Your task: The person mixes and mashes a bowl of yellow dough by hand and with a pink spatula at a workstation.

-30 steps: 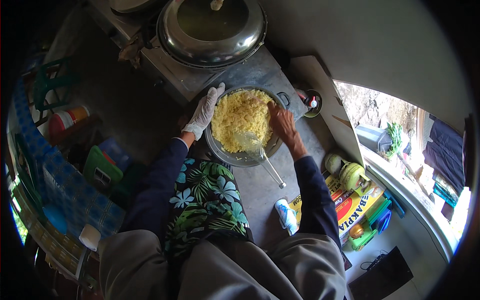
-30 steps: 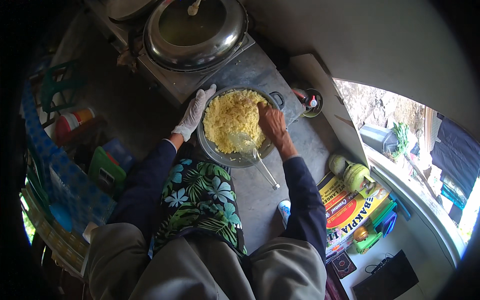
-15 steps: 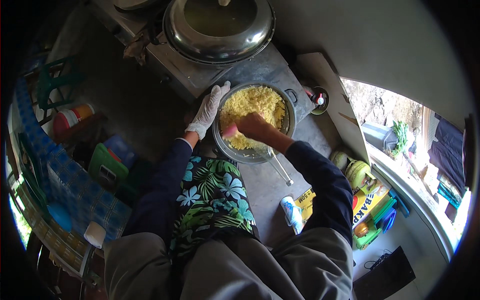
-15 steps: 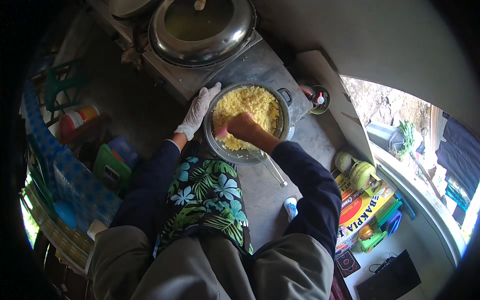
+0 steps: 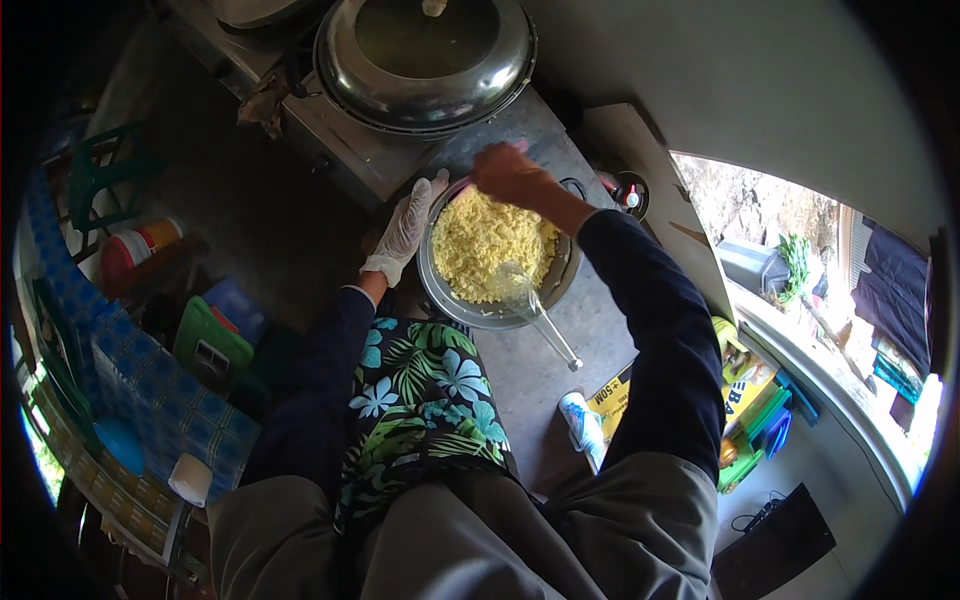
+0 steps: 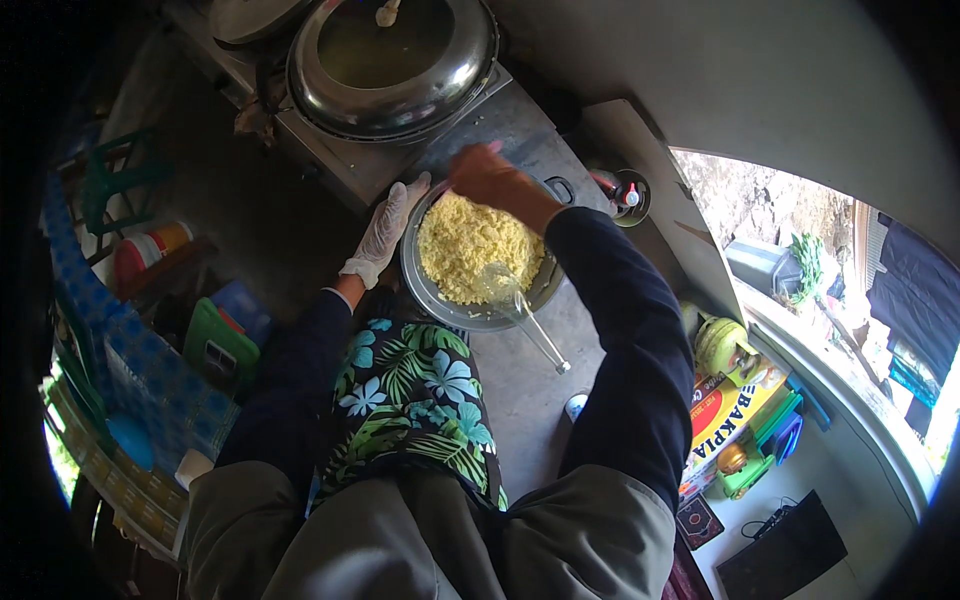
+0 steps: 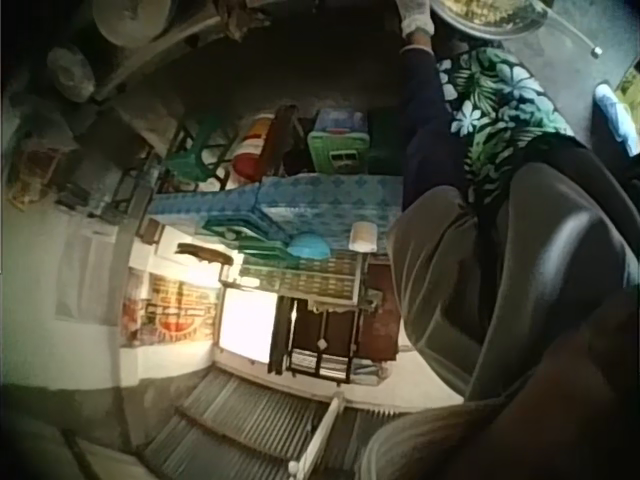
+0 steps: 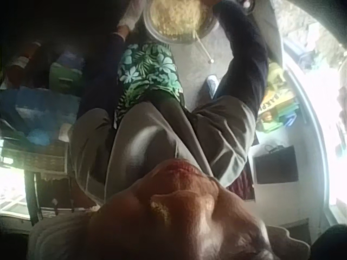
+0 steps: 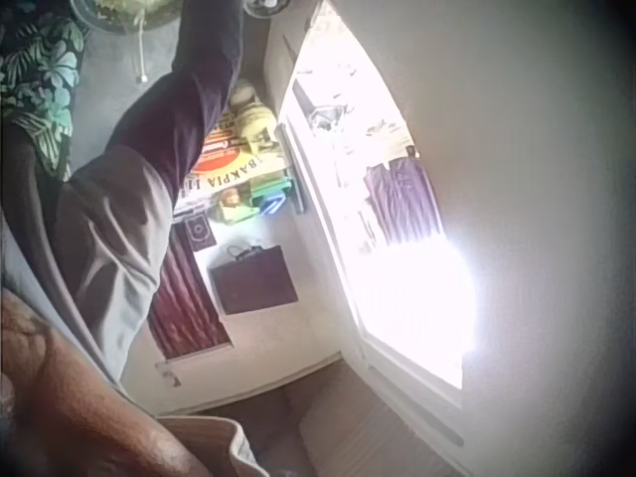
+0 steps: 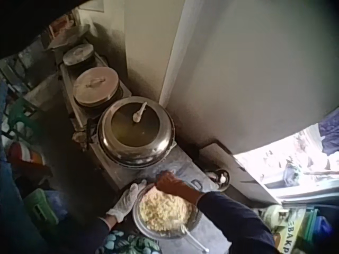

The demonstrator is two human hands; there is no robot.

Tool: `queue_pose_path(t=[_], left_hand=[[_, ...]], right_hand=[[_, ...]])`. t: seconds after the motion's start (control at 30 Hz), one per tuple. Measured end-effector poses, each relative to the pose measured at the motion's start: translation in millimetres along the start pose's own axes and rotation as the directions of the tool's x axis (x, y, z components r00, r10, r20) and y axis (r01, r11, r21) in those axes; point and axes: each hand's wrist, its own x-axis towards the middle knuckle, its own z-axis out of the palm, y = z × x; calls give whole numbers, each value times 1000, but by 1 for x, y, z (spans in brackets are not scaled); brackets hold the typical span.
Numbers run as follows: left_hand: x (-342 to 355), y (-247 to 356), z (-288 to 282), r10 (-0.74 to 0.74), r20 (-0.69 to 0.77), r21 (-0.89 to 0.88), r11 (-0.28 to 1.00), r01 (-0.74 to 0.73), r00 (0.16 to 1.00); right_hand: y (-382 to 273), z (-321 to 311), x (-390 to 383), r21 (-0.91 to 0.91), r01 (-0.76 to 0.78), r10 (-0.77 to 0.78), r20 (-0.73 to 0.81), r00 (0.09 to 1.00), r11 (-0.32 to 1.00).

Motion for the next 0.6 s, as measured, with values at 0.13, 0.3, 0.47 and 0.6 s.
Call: queue_pose_path(t=[0.13,0.3,0.47,0.6], left_hand=[[0,2,5,4,-9,-29,1000,-4,1000],[-2,3,6,17,1,-1,1000,-17,1000],[0,-4,8,41,-29,-24,999,-42,999],[-9,-2,6,49,-61,10,999,-49,997]], right_hand=[[23,30,-77,121,-250,258,-63,964,961],[-16,58,-140,173,-519,505,124,854,837],[-126,110,-185,119,-672,682,-89,726,731],[-124,68,-178,253,-767,756,162,635,590]])
